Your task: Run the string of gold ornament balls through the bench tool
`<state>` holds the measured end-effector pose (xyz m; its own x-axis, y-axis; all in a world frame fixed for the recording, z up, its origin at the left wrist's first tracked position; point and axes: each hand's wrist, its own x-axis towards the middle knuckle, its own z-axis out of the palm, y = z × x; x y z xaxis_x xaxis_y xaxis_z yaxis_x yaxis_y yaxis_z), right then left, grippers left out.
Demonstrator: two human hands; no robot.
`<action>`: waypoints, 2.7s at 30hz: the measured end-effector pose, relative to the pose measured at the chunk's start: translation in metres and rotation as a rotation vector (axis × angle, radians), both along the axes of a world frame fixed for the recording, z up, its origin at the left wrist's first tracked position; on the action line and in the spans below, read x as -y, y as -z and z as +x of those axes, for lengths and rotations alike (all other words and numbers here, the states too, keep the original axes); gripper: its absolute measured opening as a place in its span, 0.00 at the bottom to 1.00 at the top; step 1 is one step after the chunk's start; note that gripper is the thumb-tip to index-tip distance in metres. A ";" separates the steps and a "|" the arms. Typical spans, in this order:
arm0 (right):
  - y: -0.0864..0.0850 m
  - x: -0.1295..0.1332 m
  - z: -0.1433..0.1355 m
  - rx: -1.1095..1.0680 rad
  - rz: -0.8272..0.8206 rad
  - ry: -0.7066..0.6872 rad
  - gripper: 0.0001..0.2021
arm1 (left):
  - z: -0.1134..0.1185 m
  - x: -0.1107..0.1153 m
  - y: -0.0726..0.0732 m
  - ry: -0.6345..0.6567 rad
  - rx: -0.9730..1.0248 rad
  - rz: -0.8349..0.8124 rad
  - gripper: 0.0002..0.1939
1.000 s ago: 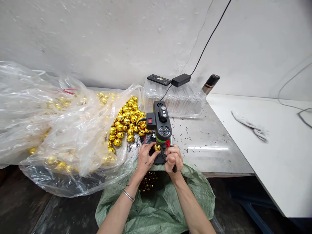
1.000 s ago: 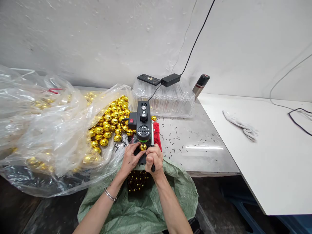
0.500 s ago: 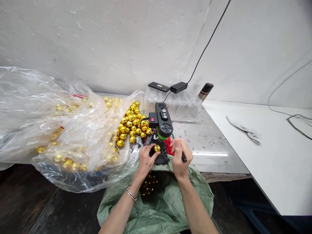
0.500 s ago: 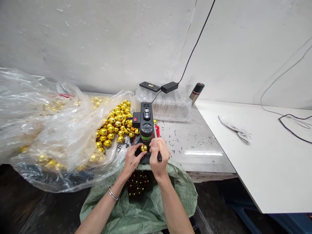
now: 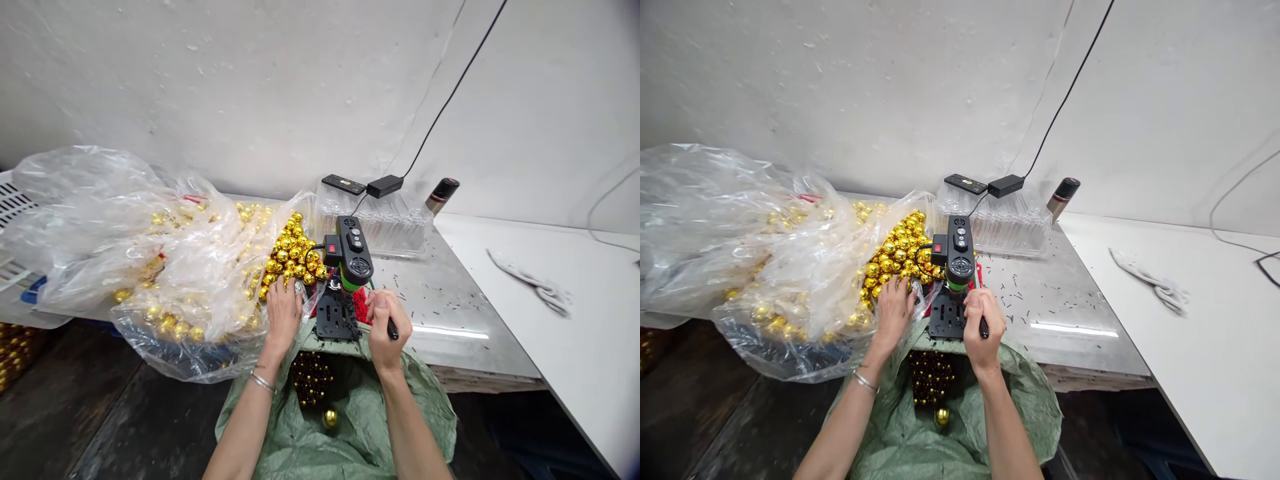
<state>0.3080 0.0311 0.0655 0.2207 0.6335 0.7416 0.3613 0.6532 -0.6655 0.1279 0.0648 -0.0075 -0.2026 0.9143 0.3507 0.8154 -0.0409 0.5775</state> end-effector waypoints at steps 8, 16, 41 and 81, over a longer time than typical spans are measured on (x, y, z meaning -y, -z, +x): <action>-0.003 0.001 0.000 0.022 0.005 -0.013 0.18 | -0.010 -0.015 0.000 0.042 0.204 -0.046 0.14; -0.012 0.000 -0.001 -0.011 -0.058 -0.001 0.18 | 0.041 0.001 0.018 0.251 1.131 -0.235 0.23; 0.032 -0.003 0.005 0.140 0.145 0.004 0.14 | 0.059 0.009 0.037 0.277 0.325 -0.076 0.16; 0.003 -0.002 -0.001 0.035 0.055 0.020 0.17 | 0.021 -0.038 0.019 0.147 -0.046 0.069 0.16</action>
<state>0.3072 0.0328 0.0625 0.2060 0.5873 0.7827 0.3975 0.6806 -0.6154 0.1485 0.1031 -0.0265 -0.0510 0.9062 0.4199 0.8230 -0.2000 0.5317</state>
